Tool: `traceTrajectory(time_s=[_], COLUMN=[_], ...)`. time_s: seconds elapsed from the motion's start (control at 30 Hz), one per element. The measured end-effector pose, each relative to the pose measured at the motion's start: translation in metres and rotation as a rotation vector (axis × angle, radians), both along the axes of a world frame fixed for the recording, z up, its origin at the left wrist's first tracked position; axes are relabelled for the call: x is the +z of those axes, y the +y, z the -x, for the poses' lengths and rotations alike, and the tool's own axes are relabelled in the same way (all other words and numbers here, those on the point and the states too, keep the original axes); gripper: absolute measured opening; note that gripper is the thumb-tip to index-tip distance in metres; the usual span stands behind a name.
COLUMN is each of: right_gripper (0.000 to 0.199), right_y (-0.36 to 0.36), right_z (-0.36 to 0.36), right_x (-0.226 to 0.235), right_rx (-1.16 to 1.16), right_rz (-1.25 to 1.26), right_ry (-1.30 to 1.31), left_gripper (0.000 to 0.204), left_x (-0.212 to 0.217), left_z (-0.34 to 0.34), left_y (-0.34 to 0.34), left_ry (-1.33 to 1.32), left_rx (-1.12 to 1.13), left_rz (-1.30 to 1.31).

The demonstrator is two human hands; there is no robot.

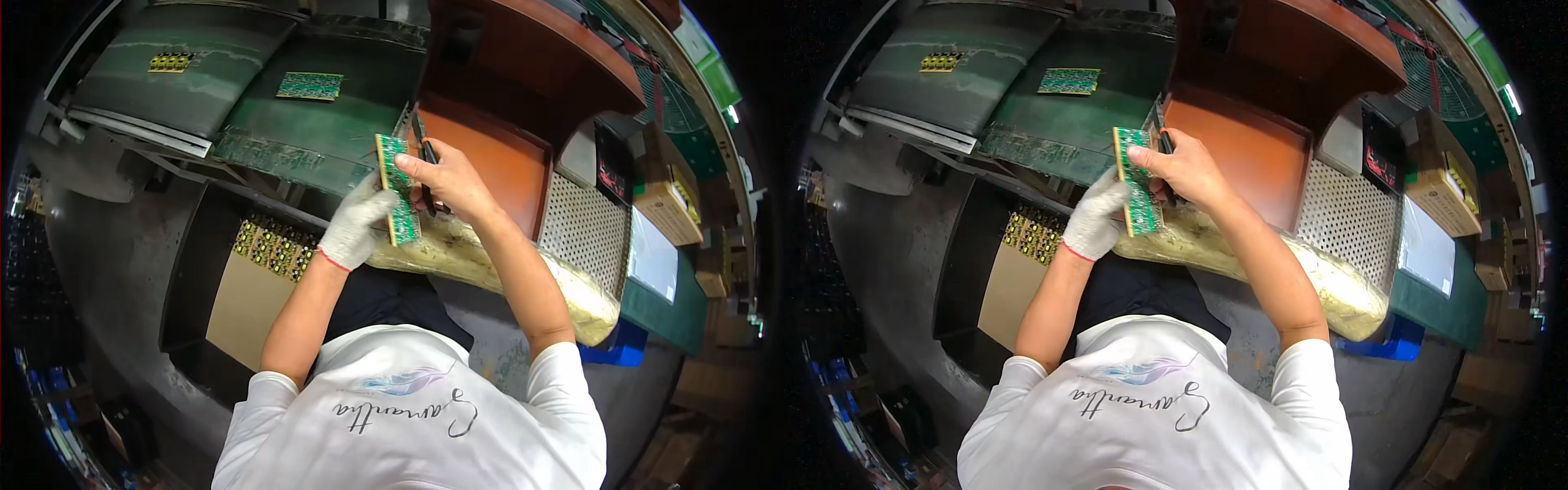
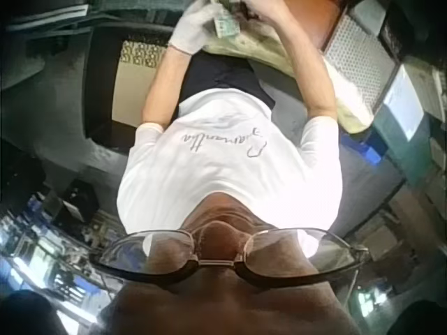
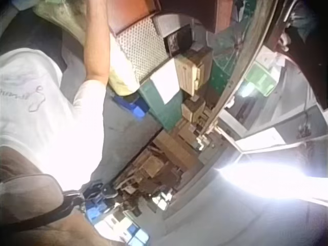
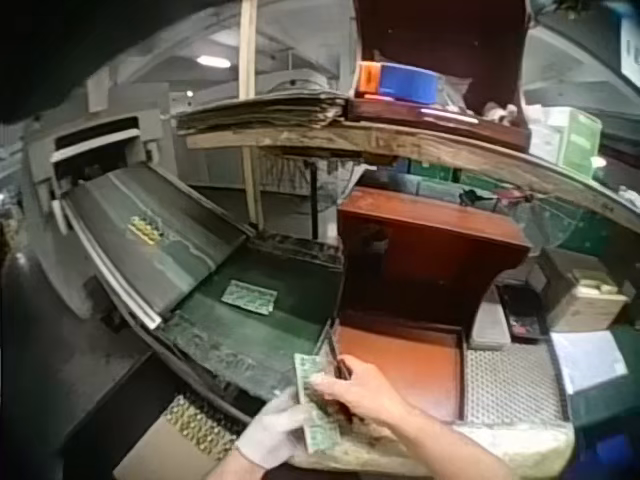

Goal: Using snips to cut and separate small electronic components from a PCB and placing them into a tray.

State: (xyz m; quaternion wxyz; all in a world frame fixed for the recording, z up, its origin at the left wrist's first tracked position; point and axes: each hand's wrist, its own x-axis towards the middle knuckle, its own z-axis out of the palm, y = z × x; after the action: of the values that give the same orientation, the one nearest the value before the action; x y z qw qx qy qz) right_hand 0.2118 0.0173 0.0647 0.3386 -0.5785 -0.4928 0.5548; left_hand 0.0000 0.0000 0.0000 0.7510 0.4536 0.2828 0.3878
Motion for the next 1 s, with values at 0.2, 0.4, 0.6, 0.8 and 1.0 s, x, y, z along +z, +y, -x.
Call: traceTrajectory(time_s=[0.2, 0.4, 0.6, 0.8, 1.0], right_gripper=[0.033, 0.03, 0.024, 0.024, 0.025], right_y=[-0.034, -0.071, -0.085, -0.088, -0.089], right_z=[-0.032, -0.052, -0.053, -0.049, -0.048], right_x=[-0.018, -0.043, -0.039, -0.028, -0.023], right_rx=[-0.024, 0.143, 0.289, 0.297, 0.305], right_rz=[-0.349, -0.697, -0.516, -0.521, -0.542], right_ry=[-0.448, -0.736, -0.902, -0.947, -0.988], left_gripper=[0.062, 0.059, 0.059, 0.058, 0.055], left_x=[-0.021, -0.031, -0.033, -0.033, -0.04], left_z=[0.001, -0.004, -0.005, -0.005, -0.004], left_y=[-0.009, -0.013, -0.013, -0.014, -0.015], left_ry=[-0.566, -0.639, -0.653, -0.645, -0.609], left_rx=[0.06, 0.133, 0.12, 0.147, 0.139], left_rz=[0.412, 0.428, 0.441, 0.464, 0.425])
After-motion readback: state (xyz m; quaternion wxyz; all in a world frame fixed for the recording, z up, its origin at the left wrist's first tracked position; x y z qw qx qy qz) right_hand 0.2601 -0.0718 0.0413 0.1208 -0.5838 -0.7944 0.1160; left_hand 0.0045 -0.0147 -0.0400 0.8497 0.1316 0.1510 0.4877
